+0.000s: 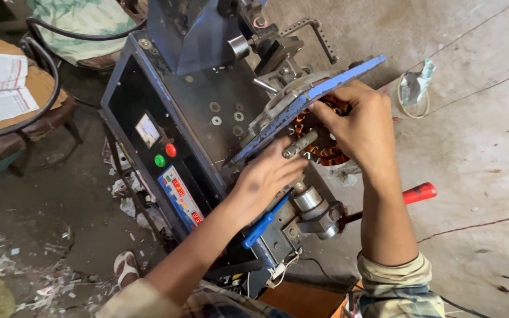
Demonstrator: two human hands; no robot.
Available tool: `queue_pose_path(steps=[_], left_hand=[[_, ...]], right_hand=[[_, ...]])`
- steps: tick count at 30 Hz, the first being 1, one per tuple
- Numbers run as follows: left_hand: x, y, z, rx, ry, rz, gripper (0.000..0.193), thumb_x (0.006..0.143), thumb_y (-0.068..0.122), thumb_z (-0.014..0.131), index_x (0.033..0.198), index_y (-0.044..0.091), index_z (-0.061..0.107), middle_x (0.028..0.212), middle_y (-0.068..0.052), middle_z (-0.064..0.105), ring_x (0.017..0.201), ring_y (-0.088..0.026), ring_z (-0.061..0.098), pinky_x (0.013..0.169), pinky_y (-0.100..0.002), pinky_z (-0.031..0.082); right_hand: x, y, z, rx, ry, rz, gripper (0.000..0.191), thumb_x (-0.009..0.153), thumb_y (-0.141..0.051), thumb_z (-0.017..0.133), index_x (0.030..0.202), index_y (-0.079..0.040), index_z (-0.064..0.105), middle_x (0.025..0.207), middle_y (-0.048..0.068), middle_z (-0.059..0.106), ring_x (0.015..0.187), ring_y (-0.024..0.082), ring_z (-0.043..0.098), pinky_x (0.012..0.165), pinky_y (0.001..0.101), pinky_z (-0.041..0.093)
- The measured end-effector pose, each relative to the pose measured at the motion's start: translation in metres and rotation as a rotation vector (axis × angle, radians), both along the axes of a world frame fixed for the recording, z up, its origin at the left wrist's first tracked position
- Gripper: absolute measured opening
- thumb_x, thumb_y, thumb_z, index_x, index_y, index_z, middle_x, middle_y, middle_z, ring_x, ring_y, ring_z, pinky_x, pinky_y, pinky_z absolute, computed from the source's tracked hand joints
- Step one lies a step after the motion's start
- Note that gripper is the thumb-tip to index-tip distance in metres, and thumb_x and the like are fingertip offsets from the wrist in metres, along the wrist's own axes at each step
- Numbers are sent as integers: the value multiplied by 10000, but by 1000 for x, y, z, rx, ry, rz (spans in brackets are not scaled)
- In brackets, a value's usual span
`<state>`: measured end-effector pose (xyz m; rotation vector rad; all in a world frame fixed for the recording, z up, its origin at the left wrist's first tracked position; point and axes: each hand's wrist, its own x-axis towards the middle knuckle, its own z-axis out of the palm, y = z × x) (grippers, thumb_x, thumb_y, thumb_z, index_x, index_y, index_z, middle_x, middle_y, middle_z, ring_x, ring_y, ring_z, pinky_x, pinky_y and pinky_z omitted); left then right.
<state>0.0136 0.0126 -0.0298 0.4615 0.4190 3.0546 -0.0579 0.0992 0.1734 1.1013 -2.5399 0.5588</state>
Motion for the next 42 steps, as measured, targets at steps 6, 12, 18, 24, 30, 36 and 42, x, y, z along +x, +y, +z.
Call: queue_pose_path(steps=[6,12,18,24,30,36,42], left_hand=[[88,-66,-67,-732,-456,585,326,1038,266,610,1184,-7,716,1114,-129,712,909,-188,667,785,-351,559],[105,-110,-159,-1395,-725,1012,524,895,-22,522,1419,-16,528,1348,-206,588,1194,-351,581,1030,-404,454],[99,-97,-205,-1478,-661,942,776,765,-126,456,1529,-1,409,1537,-247,451,1435,-422,405,1195,-446,312],[103,-67,-203,-1565,-612,1036,802,748,-117,487,1536,-68,350,1613,-296,315,1471,-470,331,1204,-463,273],[112,-74,-172,-1531,-564,1039,785,742,-118,508,1518,-20,436,1567,-298,360,1439,-484,339,1179,-481,290],[105,-82,-105,-1427,-602,1182,391,875,-56,570,1260,-28,631,1224,-204,608,1131,-354,589,990,-482,466],[71,-29,-32,-615,-148,458,330,1036,99,530,1317,-28,648,1349,-208,697,1189,-307,726,1036,-406,584]], right_hand=[[-8,8,-2,26,39,61,196,957,-127,836,1115,-29,773,999,143,751,840,246,730,768,341,543],[2,3,-4,42,98,76,226,900,-94,834,1088,7,758,941,194,716,769,304,687,689,377,514],[7,-1,1,68,97,11,239,878,-112,843,1068,6,759,918,206,708,741,326,672,675,398,510],[4,2,-1,34,84,51,247,876,-124,831,1085,-12,763,927,192,716,759,310,679,691,388,513],[-5,10,-7,14,36,56,248,942,-175,846,1115,-18,766,986,173,727,813,281,706,736,375,533],[-4,9,-3,0,27,47,227,888,-173,816,1068,-37,786,949,185,726,789,316,702,715,380,538],[0,7,1,-24,11,96,231,877,-162,797,1080,-52,788,984,176,743,832,320,718,751,375,551]])
